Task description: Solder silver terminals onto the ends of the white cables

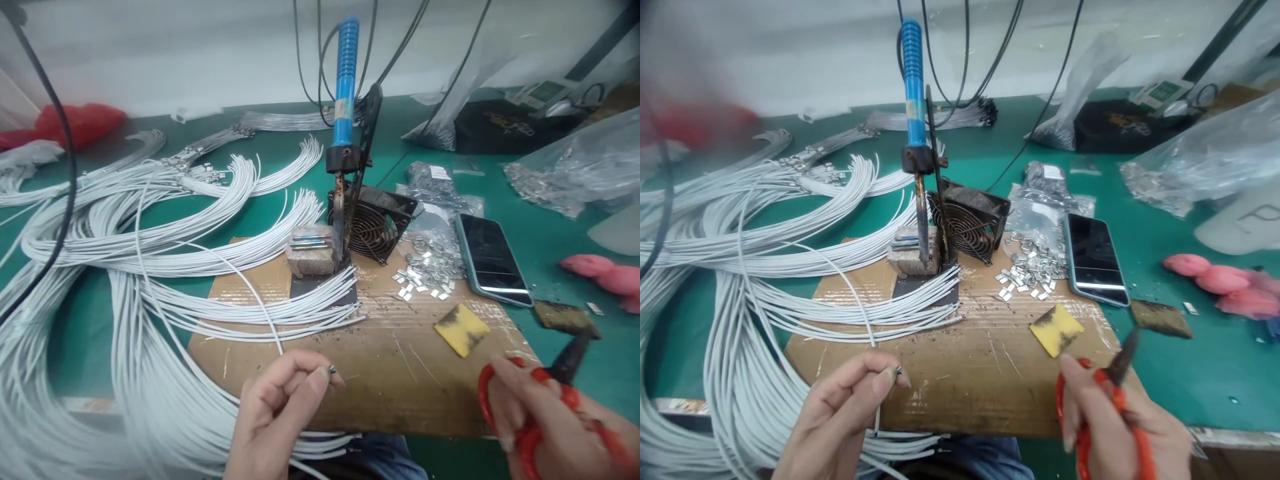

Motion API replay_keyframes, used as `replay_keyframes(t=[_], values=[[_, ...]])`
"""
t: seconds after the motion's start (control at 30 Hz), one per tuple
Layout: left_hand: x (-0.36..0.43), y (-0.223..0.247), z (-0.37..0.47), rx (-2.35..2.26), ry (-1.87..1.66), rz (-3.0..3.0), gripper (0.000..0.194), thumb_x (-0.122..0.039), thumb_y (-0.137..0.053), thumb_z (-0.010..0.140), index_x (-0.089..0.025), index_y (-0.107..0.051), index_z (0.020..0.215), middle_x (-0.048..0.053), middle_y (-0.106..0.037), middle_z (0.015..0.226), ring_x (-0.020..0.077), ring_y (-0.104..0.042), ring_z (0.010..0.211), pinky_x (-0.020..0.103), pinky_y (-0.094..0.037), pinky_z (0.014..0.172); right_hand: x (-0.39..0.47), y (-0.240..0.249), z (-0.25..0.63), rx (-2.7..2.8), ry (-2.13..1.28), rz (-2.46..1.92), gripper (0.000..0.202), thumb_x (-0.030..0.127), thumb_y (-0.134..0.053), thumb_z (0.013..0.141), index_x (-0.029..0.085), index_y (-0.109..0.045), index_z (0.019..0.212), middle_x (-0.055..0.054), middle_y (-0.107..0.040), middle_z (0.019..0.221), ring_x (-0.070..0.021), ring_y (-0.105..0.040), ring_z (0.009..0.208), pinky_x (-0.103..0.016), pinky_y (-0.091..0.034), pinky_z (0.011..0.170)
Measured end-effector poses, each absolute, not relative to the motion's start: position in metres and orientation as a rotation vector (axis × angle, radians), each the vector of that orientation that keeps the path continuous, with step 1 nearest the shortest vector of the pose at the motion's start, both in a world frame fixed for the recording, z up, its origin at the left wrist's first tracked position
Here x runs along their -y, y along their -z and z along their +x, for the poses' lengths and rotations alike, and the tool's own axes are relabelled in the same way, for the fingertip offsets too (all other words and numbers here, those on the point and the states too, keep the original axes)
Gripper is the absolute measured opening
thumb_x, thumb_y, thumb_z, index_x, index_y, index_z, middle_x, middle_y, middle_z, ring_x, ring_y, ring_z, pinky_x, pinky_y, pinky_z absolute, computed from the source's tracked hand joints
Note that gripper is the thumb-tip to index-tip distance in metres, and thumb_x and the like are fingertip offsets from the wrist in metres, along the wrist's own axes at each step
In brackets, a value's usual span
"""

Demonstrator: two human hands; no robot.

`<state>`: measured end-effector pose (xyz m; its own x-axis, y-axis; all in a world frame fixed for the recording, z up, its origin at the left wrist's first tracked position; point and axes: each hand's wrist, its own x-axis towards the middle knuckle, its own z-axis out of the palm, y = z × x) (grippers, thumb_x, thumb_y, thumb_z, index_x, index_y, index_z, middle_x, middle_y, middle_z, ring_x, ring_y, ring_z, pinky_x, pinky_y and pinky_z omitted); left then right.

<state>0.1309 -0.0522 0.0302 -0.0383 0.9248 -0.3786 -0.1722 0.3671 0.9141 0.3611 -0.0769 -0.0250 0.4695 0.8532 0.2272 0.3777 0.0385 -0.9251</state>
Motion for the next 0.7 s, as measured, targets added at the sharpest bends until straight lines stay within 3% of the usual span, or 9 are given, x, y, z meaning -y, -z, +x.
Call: replay_keyframes(t=[0.13, 0.33, 0.7], values=[[0.048, -0.032, 0.133, -1.255, -1.011, 0.788, 0.037, -0.057, -0.084, 0.080, -0.020, -0.081, 0.080, 0.002, -0.069, 0.072, 0.0111, -0.038, 0.061, 0.024, -0.028, 0.058, 0.082, 0.022, 0.350, 1.407, -0.406, -1.634, 0.045, 0.029, -0.071, 0.093, 0.019, -0.053, 0.052, 0.003, -0.048, 0.046, -0.0082, -0.046, 0.037, -0.019, -0.036, 0.037], [0.045, -0.038, 0.138, -1.208, -0.963, 0.775, 0.038, -0.054, -0.081, 0.084, -0.016, -0.078, 0.080, 0.000, -0.062, 0.070, 0.0085, -0.028, 0.057, 0.028, -0.018, 0.055, 0.082, 0.024, 0.321, 1.721, -0.287, -1.524, 0.044, 0.024, -0.067, 0.094, 0.020, -0.034, 0.065, 0.005, -0.032, 0.060, -0.0052, -0.037, 0.047, -0.014, -0.033, 0.043], [0.044, -0.041, 0.140, -1.157, -0.977, 0.692, 0.042, -0.056, -0.087, 0.077, -0.016, -0.075, 0.077, -0.001, -0.062, 0.064, 0.0063, -0.028, 0.055, 0.022, -0.020, 0.052, 0.069, 0.020, 0.316, 1.952, -0.253, -1.354, 0.034, 0.013, -0.060, 0.087, 0.020, -0.032, 0.069, 0.006, -0.034, 0.061, -0.0034, -0.037, 0.048, -0.013, -0.031, 0.047]])
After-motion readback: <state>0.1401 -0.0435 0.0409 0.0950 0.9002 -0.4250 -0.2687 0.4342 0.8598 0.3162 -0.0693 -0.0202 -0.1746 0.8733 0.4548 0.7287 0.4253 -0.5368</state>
